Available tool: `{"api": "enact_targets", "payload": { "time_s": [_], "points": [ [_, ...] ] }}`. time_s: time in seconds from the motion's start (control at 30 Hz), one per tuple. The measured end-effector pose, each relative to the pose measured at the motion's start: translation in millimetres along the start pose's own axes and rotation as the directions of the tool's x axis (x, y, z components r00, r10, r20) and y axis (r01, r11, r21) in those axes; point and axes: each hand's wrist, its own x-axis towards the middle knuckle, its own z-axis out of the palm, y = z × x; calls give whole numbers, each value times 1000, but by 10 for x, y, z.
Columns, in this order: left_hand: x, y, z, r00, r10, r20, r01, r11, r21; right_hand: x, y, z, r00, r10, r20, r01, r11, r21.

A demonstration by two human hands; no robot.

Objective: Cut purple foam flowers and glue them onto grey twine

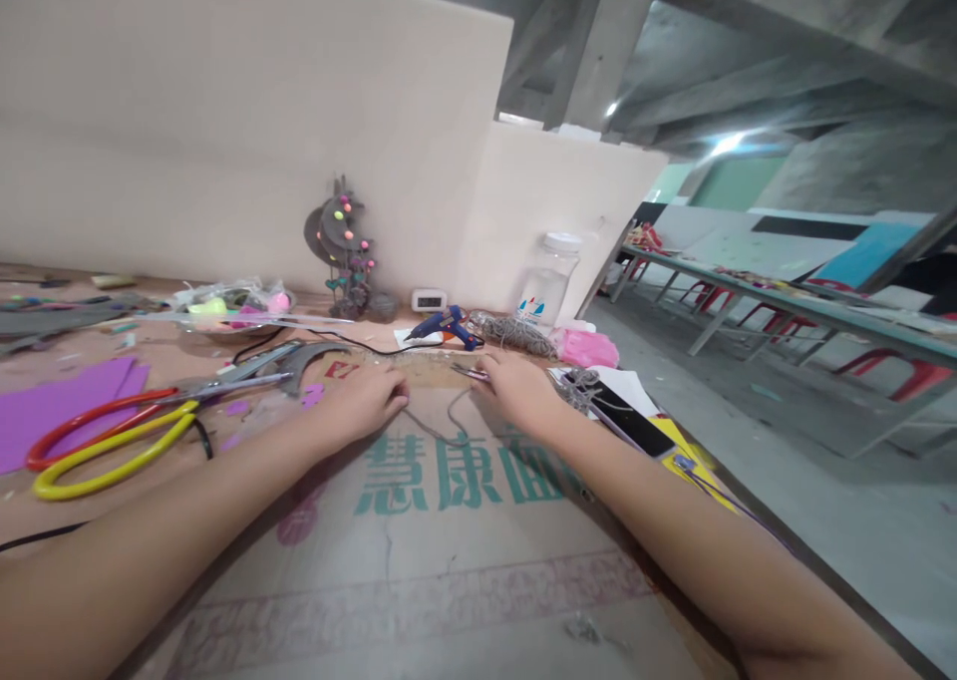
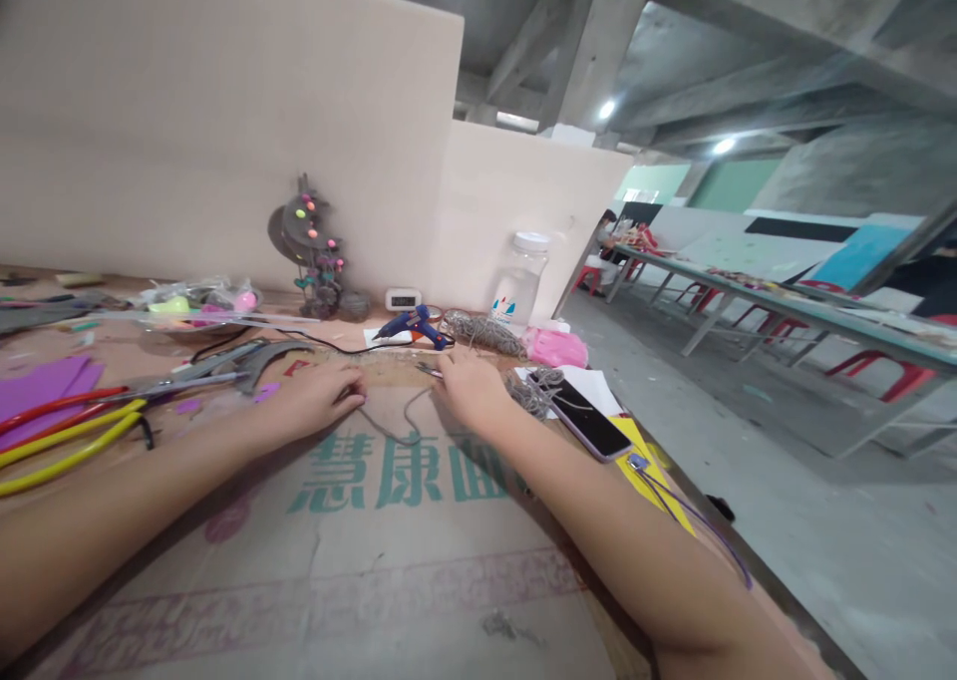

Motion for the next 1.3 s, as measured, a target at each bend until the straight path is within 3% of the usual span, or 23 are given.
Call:
{"api": "enact_targets", "payload": {
  "time_s": [0.27,0.53,0.7,0.87,1.1,1.17,1.3],
  "points": [
    [80,-169,101,999,21,-24,-22,999,-50,-140,-463,139,935,-325,-143,340,936,92],
    [57,-148,63,997,-53,-63,46,993,-111,-121,-457,184,936,-319,-151,344,921,183],
    [51,-98,-80,986,-132,-106,104,966,-237,-125,-446,138,949,-287,-127,313,900,304],
    [27,-110,-173,952,-291,-99,204,840,-503,-170,-481,124,972,-225,-73,233,861,452],
    [-221,-15,60,933,-353,-66,218,701,-679,-183,-508,180,973,-188,-131,229,825,517],
    [-256,8,68,926,-366,-95,204,695,-689,-197,-508,149,959,-243,-147,283,814,507],
    [-274,33,24,939,-332,-89,190,717,-671,-242,-525,55,873,-444,-203,487,759,432]
  ]
}}
